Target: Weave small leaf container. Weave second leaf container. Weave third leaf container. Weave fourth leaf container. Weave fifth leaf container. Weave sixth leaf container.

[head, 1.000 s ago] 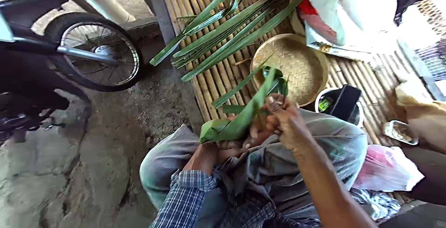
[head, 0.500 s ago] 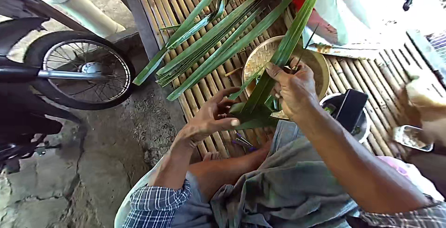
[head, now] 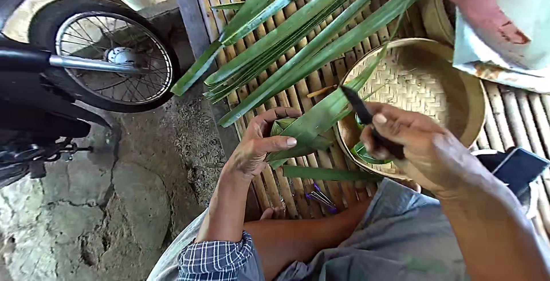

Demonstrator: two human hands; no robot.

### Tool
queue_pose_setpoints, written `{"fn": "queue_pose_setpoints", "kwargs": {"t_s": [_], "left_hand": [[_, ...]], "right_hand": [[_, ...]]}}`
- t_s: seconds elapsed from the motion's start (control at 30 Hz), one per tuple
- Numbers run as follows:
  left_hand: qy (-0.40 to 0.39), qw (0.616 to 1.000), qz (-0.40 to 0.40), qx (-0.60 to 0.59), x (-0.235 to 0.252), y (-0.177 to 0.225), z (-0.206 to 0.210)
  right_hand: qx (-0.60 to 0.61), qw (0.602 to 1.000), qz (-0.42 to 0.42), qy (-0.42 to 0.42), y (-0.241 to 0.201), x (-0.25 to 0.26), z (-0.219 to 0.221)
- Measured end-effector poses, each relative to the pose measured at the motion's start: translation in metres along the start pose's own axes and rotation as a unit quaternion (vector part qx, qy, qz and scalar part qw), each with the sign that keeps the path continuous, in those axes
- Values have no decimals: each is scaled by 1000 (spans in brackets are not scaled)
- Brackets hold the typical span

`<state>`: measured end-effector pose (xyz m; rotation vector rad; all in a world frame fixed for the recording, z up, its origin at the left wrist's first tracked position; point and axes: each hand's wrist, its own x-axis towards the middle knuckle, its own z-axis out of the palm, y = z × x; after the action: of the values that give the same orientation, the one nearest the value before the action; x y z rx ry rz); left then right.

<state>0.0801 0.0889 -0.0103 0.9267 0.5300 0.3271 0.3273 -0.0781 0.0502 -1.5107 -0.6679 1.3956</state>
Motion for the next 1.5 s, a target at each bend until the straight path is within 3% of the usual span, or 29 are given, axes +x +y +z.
{"fn": "queue_pose_setpoints", "kwargs": {"t_s": [0.23,0.57,1.0,1.07,1.13,1.2,1.3,1.4,1.5], "left_hand": [[-128,992,11,14,-10,11,9],[-120,991,-38,35,-9,12,8],[-63,994,-69,62,-7,12,12],[-46,995,-78,47,-6,10,16],[-33,995,-83,44,-3,6,20],[-5,994,-93,62,-1,1,22],[62,985,-115,110,0,-8,26],[113,973,-142,140,1,-13,31],[124,973,-148,126,1,-16,33]], "right_hand": [[104,983,16,-153,16,-26,13],[145,971,48,-186,23,-14,11],[99,986,86,-101,32,-3,18],[49,995,68,-53,34,-3,25],[-86,996,17,4,41,0,30],[-280,956,-75,42,50,3,31],[-459,856,-226,70,69,12,31],[-553,773,-291,104,70,13,41],[-582,739,-324,100,67,12,46]]}}
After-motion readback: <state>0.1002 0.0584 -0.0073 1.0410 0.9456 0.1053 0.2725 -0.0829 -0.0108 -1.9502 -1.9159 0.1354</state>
